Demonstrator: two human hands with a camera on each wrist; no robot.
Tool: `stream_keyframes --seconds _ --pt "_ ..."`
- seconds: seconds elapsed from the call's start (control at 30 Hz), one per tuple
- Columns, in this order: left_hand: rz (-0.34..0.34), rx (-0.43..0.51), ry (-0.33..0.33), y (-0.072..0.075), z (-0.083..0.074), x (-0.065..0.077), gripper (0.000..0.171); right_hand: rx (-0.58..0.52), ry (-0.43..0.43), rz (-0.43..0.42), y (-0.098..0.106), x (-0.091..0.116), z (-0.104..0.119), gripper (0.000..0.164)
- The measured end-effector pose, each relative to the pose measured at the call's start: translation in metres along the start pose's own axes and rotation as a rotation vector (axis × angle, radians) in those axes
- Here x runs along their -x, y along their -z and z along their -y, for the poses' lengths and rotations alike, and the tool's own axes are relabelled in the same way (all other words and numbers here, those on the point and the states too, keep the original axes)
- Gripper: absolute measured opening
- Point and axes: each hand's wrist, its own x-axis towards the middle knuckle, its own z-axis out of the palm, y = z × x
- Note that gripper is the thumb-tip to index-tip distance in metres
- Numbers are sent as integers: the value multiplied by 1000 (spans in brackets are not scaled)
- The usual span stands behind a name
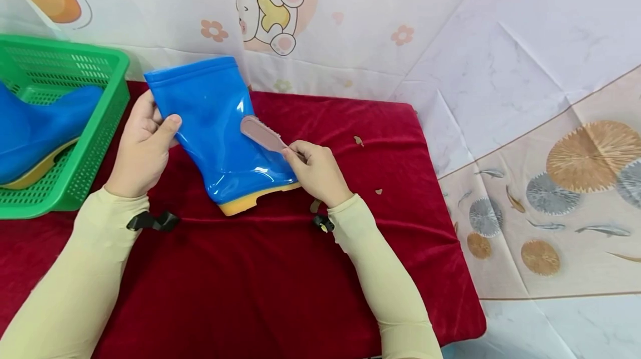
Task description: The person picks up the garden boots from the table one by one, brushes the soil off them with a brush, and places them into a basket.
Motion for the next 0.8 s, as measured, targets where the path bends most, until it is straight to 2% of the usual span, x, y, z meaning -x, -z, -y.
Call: stream_keyframes --seconds 0.2,0.27,0.37,0.53,0.63,0.8 --pt "-5 -16 4 0 0 0 55 -10 -32 -5 9 5 -12 19" --pt "-7 -19 7 -1 0 0 55 -44 -64 8 14 5 -18 21" --pt "-8 -12 11 -1 0 0 55 -153 -158 31 25 3 -32 27" --pt "-10 -16 11 -3 -1 0 56 -344 -388 105 47 -3 -61 33" --pt "-12 -25 12 -2 -1 1 56 -381 -490 166 58 -6 -76 34" --pt "-20 -27 12 -2 -1 1 56 -392 -588 217 71 -10 -96 42"
